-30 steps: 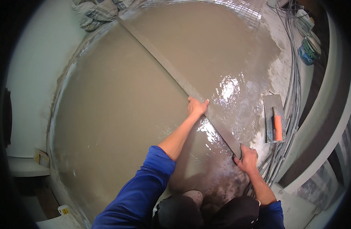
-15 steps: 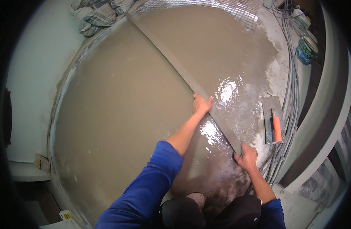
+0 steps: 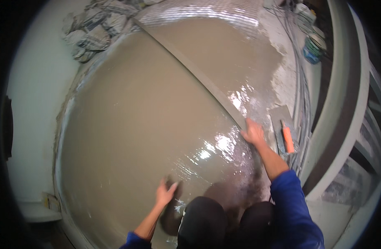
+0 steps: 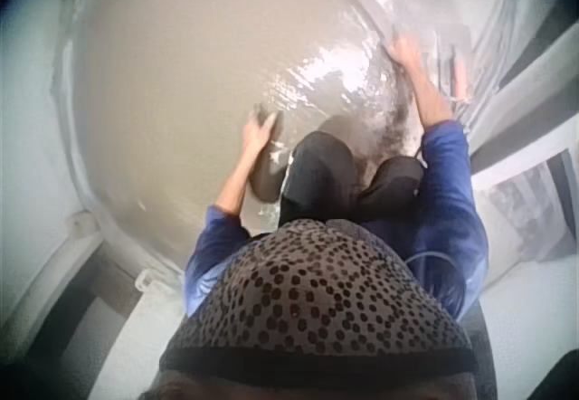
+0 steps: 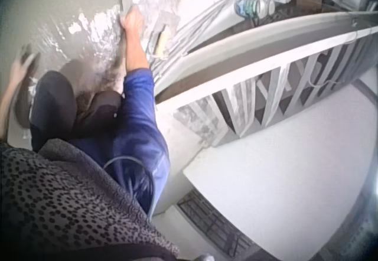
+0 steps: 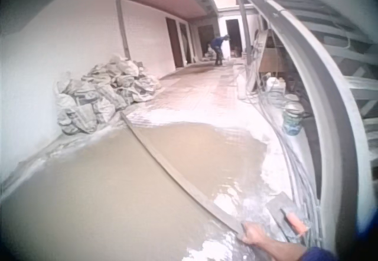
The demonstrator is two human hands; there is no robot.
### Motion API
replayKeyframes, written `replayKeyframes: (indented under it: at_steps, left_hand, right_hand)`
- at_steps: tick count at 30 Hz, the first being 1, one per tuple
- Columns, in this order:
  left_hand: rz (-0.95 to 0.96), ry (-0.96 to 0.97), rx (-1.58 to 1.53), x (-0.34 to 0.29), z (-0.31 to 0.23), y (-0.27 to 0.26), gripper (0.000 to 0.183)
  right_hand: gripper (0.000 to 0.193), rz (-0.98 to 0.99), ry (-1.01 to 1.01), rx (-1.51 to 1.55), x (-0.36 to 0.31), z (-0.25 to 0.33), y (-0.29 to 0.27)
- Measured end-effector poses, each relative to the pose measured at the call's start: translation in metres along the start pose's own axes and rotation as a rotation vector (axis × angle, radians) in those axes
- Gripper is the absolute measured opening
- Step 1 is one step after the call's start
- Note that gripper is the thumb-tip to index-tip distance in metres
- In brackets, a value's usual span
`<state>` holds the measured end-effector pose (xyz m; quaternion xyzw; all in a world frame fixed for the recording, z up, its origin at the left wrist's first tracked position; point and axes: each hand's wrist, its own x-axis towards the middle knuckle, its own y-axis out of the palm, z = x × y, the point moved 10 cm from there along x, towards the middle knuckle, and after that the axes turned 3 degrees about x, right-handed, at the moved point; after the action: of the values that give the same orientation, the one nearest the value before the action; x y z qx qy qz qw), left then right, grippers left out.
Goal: The person levels wet concrete on a floor using a long straightedge, then smooths the surface with a hand trowel. The person moves around the area to reach different sections, repeatedly dragging the straightedge and troweling the concrete.
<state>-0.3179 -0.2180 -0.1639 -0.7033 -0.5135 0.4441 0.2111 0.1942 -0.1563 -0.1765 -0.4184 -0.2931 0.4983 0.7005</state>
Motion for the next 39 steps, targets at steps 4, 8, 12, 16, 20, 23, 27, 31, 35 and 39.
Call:
replayKeyframes:
  at_steps: [4, 8, 12, 16, 20, 23, 27, 31, 35, 39]
  left_hand:
    - [-0.043, -0.417, 0.224, -0.116, 0.151, -0.086, 0.080]
    - [-0.124, -0.639, 0.217, -0.196, 0.208, -0.131, 0.072]
    - [-0.190, -0.654, 0.214, -0.220, 0.190, -0.130, 0.069]
    - [-0.133, -0.819, 0.065, -0.253, 0.173, -0.105, 0.072]
    - [-0.158, -0.852, 0.136, -0.302, 0.143, -0.084, 0.072]
    - [-0.090, -0.967, 0.158, -0.312, 0.124, -0.063, 0.071]
    - [-0.037, -1.035, 0.200, -0.280, 0.082, -0.061, 0.070]
    - [-0.014, -1.059, 0.239, -0.248, 0.040, -0.064, 0.069]
    - [-0.016, -1.064, 0.263, -0.230, 0.015, -0.070, 0.067]
    - [-0.022, -1.058, 0.250, -0.225, 0.009, -0.072, 0.066]
  right_hand:
    - [0.054, 0.092, 0.126, -0.075, 0.044, -0.017, 0.004]
    - [0.050, 0.060, 0.122, -0.071, 0.071, -0.011, -0.005]
    - [0.051, 0.075, 0.161, -0.083, 0.108, -0.018, -0.007]
    - [0.052, 0.047, 0.115, -0.075, 0.171, -0.034, -0.014]
    - [0.056, 0.035, 0.089, -0.081, 0.241, -0.067, -0.033]
    - [0.051, 0.044, 0.106, -0.139, 0.275, -0.113, -0.058]
    - [0.052, 0.005, 0.110, -0.269, 0.334, -0.179, -0.105]
    - [0.048, -0.018, 0.268, -0.488, 0.390, -0.244, -0.139]
    - [0.043, -0.025, 0.350, -0.459, 0.415, -0.276, -0.146]
    - [0.044, -0.092, 0.369, -0.437, 0.414, -0.276, -0.146]
